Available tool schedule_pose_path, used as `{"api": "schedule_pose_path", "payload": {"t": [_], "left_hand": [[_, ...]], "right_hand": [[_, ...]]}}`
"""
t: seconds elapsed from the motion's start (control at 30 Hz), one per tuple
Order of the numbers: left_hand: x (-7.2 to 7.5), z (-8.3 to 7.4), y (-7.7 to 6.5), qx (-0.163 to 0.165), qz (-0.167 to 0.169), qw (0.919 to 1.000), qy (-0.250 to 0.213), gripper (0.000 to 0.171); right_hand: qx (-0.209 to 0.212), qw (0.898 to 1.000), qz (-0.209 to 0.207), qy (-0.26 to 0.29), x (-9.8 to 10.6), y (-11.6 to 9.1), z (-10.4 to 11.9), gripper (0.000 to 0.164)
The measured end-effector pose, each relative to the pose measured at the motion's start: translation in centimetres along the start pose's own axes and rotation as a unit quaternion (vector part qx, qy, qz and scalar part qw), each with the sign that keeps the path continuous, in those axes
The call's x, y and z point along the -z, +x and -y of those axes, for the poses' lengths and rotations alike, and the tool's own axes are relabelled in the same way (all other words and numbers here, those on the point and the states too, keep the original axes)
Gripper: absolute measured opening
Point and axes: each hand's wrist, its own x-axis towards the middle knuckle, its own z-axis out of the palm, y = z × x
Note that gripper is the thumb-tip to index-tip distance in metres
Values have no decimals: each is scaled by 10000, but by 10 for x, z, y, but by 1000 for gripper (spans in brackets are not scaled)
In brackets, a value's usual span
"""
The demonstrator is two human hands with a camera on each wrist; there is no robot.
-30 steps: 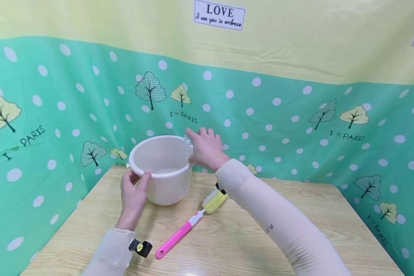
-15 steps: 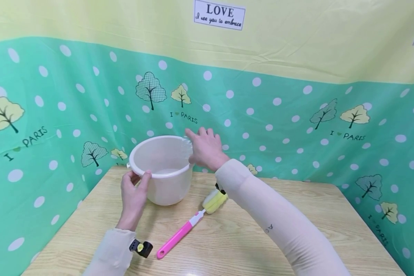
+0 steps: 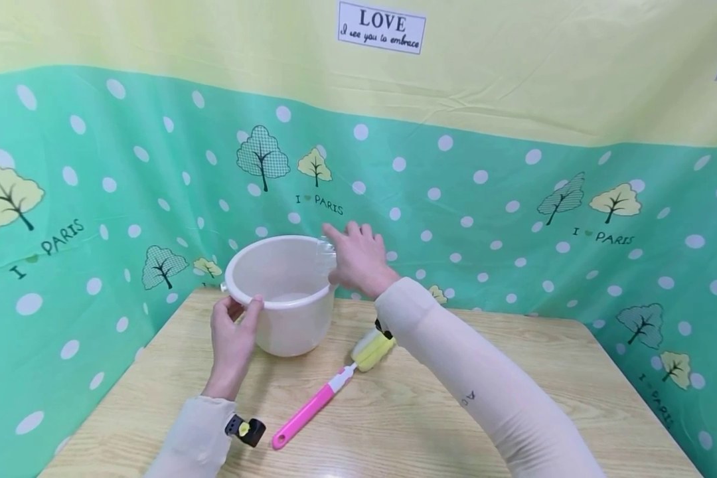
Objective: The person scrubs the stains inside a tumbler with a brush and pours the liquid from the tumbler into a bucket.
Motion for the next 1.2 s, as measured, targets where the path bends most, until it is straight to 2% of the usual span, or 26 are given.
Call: {"api": "schedule_pose_path", "payload": {"t": [0.27, 0.5, 0.7, 1.2], "left_hand": [[0, -1, 0, -10, -9, 10000, -2, 71], [0, -2, -1, -30, -23, 10000, 11, 71], [0, -2, 0, -20, -12, 10000, -32, 71], [-1, -2, -1, -27, 14, 10000, -1, 71]], "right_hand": [[-65, 9984, -164, 541, -2, -3, -9, 93], [-247, 9919, -265, 1214, -5, -8, -17, 93], [-387, 9876, -308, 1493, -7, -11, -21, 95], [-644, 9611, -453, 2647, -20, -18, -33, 102]]}}
